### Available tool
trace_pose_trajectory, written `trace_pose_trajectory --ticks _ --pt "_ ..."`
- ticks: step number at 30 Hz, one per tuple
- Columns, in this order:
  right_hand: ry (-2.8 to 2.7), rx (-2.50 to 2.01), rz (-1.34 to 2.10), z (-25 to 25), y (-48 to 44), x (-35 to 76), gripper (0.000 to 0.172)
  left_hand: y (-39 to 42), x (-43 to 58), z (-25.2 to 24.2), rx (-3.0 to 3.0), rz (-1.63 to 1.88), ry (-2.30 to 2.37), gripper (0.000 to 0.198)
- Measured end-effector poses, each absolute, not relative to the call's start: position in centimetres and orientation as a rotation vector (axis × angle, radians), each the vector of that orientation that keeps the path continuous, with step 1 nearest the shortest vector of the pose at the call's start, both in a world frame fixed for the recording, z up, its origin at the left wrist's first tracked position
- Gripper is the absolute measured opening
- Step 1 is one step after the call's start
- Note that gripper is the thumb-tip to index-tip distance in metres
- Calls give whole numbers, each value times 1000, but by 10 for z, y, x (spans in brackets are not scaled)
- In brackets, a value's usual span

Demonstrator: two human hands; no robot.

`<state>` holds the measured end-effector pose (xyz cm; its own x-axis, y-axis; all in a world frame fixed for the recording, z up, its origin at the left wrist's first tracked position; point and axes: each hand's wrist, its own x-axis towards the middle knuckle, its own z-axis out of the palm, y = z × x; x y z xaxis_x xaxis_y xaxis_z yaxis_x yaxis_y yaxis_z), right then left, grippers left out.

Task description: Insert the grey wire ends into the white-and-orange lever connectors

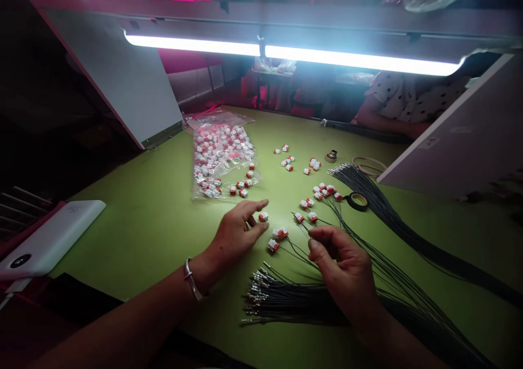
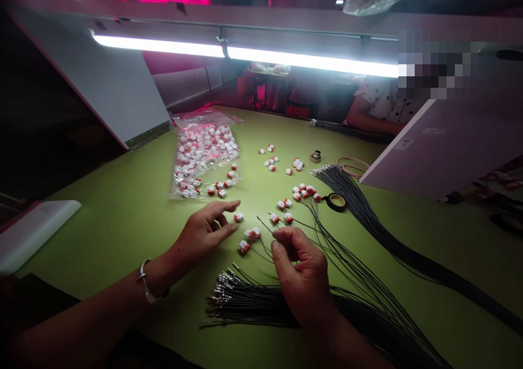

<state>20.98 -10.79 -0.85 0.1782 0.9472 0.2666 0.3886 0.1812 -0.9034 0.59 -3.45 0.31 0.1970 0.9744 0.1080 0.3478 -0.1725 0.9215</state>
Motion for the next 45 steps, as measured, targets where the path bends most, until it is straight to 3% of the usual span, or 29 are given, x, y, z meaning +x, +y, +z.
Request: trace_pose_trajectory --ticks 3,8,12,16,22,37,45 --pt "-1410 -1290 848 -2 -112 204 12 -17 0 -9 1762 969 1329 40" --pt "-1504 -1141 975 7 -119 192 7 -13 7 -18 1644 957 1269 7" --pt "-1376 -1189 1118 8 -120 189 11 -37 9 1 1355 888 1149 19" --pt "-1257 -1239 1179 8 -119 188 13 -66 1 21 664 711 829 36" --pt "-1293 -1259 1223 7 -124 186 17 -85 -2 11 407 664 757 16" --pt "-1463 -1254 1148 3 -130 184 16 -90 3 0 391 687 778 23" --pt "-1388 -1285 1250 3 -131 184 19 -92 3 0 393 742 711 11"
